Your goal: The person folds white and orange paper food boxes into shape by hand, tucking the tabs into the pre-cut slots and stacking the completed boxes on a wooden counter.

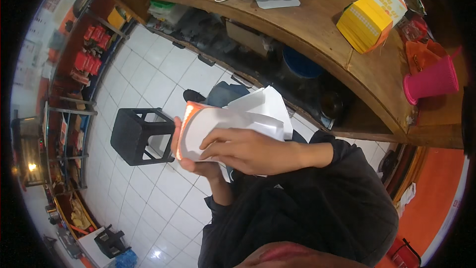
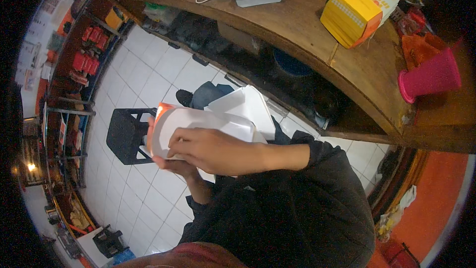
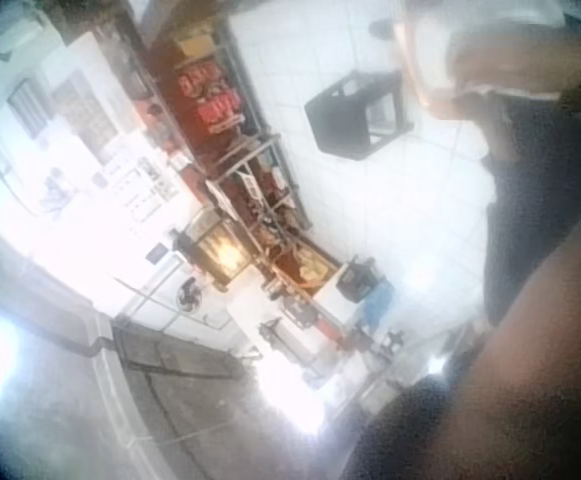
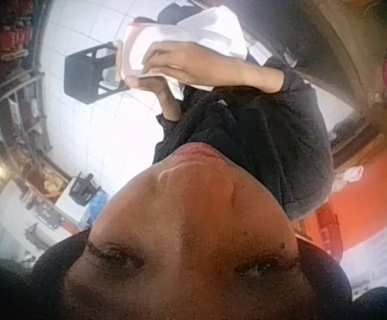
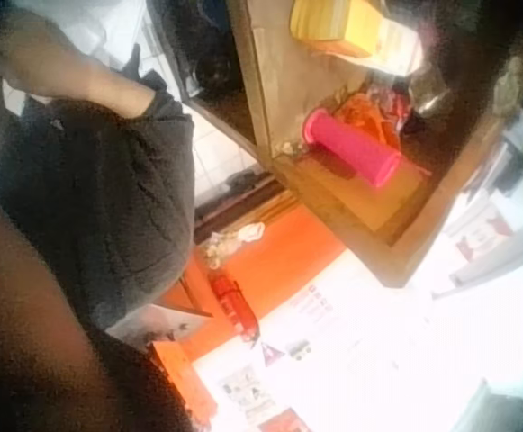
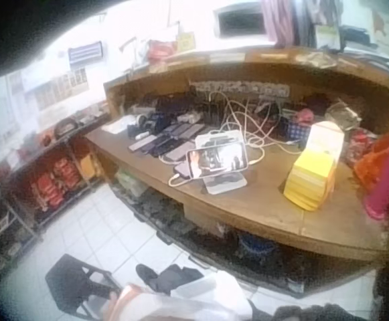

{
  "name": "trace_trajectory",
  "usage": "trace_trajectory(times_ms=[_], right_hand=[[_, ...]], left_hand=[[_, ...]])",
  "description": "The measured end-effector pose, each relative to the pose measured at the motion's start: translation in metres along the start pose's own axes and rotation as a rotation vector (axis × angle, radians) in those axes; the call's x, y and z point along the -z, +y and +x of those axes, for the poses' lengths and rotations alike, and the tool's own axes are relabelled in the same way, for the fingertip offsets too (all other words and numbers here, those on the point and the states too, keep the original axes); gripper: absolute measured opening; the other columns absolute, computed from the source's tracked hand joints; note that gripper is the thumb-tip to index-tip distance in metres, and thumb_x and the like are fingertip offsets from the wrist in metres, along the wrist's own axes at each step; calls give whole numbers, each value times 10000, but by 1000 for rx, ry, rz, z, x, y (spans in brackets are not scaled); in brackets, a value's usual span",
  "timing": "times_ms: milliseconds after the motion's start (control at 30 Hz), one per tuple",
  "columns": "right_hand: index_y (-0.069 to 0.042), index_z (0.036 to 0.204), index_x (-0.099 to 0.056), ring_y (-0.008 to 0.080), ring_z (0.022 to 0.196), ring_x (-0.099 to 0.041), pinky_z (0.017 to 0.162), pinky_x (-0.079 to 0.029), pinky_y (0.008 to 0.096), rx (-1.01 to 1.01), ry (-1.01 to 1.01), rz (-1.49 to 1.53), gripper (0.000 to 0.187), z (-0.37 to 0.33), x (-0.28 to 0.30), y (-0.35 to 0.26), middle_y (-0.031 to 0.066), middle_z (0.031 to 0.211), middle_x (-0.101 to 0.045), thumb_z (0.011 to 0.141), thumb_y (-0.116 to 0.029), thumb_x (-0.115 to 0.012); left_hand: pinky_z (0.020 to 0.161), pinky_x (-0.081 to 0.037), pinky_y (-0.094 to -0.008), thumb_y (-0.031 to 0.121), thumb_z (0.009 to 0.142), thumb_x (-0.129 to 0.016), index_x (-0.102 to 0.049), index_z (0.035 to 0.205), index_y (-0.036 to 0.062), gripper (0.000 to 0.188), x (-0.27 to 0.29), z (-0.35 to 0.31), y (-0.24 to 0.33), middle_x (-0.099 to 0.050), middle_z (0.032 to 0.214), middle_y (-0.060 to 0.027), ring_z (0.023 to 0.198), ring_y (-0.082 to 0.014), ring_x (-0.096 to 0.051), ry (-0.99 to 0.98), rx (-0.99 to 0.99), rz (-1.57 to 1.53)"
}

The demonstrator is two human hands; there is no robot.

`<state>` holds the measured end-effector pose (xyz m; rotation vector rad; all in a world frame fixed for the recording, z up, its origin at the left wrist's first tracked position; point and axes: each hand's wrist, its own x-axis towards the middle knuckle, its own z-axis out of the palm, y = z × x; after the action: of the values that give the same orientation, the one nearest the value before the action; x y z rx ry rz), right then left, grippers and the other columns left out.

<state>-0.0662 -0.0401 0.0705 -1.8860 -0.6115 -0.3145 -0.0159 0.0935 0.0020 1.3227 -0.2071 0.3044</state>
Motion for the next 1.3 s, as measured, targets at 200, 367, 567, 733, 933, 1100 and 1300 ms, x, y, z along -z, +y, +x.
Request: trace_trajectory(times_ms=[200, 367, 567, 733, 933, 1100, 1300], right_hand=[[-7, 996, -562, 266, 867, -580, 718, -458, 327, -163, 246, 126, 248, 19, 23, 23, 136, 955, -581, 954, -248, -523], [-11, 979, -567, 245, 718, -587, 640, -420, 339, -172, 46, 390, 344, 10, 9, 37, 151, 804, -584, 970, -348, -501], [-31, 998, -661, 265, 586, -578, 574, -412, 343, -164, 128, 213, 221, 8, 5, 30, 163, 704, -605, 924, -229, -595], [-20, 979, -656, 280, 589, -580, 568, -422, 332, -248, -133, 31, 221, -3, 9, 52, 187, 690, -595, 936, -220, -572], [22, 945, -656, 96, 742, -593, 660, -468, 360, -669, -132, 606, 426, -9, 13, 77, 22, 790, -661, 977, -371, -495], [24, 1006, -667, 101, 857, -592, 760, -482, 272, -386, 145, 793, 404, -5, 0, 64, 77, 938, -668, 990, -327, -466], [-25, 1244, -504, 153, 924, -625, 857, -496, 294, -382, 440, 458, 374, -15, 23, 71, 121, 1063, -634, 918, -173, -614]], left_hand=[[1044, -374, -545, 759, 856, -188, -417, 1307, 16, 898, 7, 8, -12, -342, 1438, -263, 1302, -383, -399, -215, -111, -409], [1106, -278, -521, 736, 880, -141, -363, 1364, -42, 943, 13, -7, -5, -290, 1440, -321, 1332, -391, -355, -263, -156, -133], [819, -553, -350, 489, 996, -294, -449, 1162, -81, 614, 2, 3, 12, -575, 1174, -272, 963, -269, -644, -69, -113, 153], [962, -458, -406, 243, 1003, -384, -392, 1285, -54, 409, 13, 21, 22, -479, 1335, -229, 1179, -299, -528, 169, -239, 307], [1102, -281, -430, 34, 718, -694, -529, 1299, 47, 604, 7, 26, 63, -386, 1436, -235, 1357, -354, -348, -786, -399, 1048], [870, -501, -399, 176, 909, -570, -573, 1187, -31, 347, 48, 14, 15, -564, 1246, -216, 1085, -305, -604, -561, 274, 608], [806, -519, -382, 249, 960, -495, -503, 1245, -26, 397, 48, 10, -17, -551, 1241, -194, 1029, -258, -607, -252, 68, 433]])
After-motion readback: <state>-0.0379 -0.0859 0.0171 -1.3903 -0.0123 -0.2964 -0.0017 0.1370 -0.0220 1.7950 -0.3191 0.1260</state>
